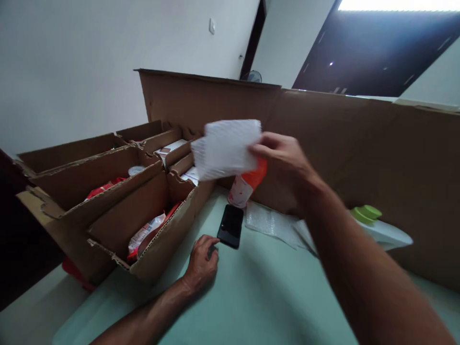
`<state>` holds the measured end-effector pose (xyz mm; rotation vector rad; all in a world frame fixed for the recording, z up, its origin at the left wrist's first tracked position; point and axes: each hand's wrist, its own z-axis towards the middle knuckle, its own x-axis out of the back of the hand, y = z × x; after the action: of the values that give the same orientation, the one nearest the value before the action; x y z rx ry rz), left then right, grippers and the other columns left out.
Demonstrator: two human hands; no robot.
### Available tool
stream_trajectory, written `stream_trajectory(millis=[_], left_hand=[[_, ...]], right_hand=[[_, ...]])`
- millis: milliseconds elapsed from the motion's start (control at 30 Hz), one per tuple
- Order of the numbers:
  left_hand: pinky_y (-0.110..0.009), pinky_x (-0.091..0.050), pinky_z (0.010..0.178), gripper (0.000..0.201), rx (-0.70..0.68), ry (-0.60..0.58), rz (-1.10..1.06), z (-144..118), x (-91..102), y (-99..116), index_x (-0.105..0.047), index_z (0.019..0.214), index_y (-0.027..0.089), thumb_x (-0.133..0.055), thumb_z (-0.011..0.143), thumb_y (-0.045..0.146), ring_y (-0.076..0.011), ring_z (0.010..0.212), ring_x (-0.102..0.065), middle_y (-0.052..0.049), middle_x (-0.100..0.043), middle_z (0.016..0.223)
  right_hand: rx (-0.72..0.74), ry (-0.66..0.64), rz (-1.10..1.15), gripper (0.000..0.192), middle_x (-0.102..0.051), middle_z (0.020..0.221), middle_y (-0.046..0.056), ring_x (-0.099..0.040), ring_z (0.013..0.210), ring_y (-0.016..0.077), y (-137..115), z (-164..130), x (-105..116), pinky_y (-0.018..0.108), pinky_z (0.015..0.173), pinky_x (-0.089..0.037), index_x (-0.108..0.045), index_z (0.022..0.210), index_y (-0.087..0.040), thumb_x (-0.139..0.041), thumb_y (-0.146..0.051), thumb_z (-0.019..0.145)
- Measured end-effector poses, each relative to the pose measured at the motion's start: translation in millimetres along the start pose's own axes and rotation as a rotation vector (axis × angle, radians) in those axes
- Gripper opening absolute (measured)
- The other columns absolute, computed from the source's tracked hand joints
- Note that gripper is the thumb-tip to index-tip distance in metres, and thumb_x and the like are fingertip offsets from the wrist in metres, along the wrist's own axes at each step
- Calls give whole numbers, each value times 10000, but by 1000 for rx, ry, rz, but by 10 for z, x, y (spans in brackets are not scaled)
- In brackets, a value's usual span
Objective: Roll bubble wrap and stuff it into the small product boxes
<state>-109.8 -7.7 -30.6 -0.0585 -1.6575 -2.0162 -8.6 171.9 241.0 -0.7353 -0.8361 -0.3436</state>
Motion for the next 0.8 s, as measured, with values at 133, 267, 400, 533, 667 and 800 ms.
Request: stream_trajectory(millis=[133, 267, 400, 533, 667, 800], left_hand=[[-420, -467, 972, 358, -3, 17, 13, 12, -6, 29, -673, 1062, 187, -525, 759, 67, -241, 1037, -622, -83, -677, 1049], [-403, -470, 985, 375, 2, 31, 12, 29, -13, 40, -670, 1075, 192, -526, 753, 64, -237, 1061, -618, -82, -674, 1072], [-391, -476, 982, 382, 9, 27, 4, 36, -11, 40, -671, 1078, 193, -529, 750, 58, -234, 1064, -613, -81, -672, 1078], [-367, -480, 973, 380, 17, 15, -7, 36, -15, 40, -678, 1051, 186, -517, 741, 38, -219, 1045, -617, -77, -671, 1058], [-394, -477, 965, 370, 50, 13, -7, 38, -40, 35, -684, 1032, 180, -514, 734, 43, -237, 1046, -609, -87, -673, 1078], [-424, -455, 971, 359, 51, -18, -4, 47, -64, 25, -684, 1051, 183, -540, 739, 78, -260, 1068, -595, -95, -671, 1112]], right_hand=[[-53, 33, 68, 276, -621, 577, 39, -549, 466, 168, 1048, -711, 493, 285, 411, -403, -640, 652, -316, -686, -565, 764], [-177, 162, -172, 270, -670, 635, 145, -584, 512, 231, 1328, -781, 528, 388, 461, -398, -645, 592, -360, -740, -597, 679], [24, -12, -140, 269, -767, 998, 119, -701, 864, 270, 276, -193, 91, 435, 781, -528, -723, 875, -325, -552, -531, 846], [229, -274, -161, 279, -760, 1093, 57, -698, 965, 200, -960, 688, -713, 295, 850, -533, -722, 1106, -198, -593, -321, 892], [297, -523, -350, 191, -770, 934, 57, -692, 903, 194, -1528, 1344, -1434, 267, 789, -507, -775, 979, -143, -666, -169, 824], [357, -712, -470, 180, -679, 617, -26, -640, 670, 143, -1599, 1603, -1820, 258, 692, -500, -773, 784, -128, -700, -9, 670]])
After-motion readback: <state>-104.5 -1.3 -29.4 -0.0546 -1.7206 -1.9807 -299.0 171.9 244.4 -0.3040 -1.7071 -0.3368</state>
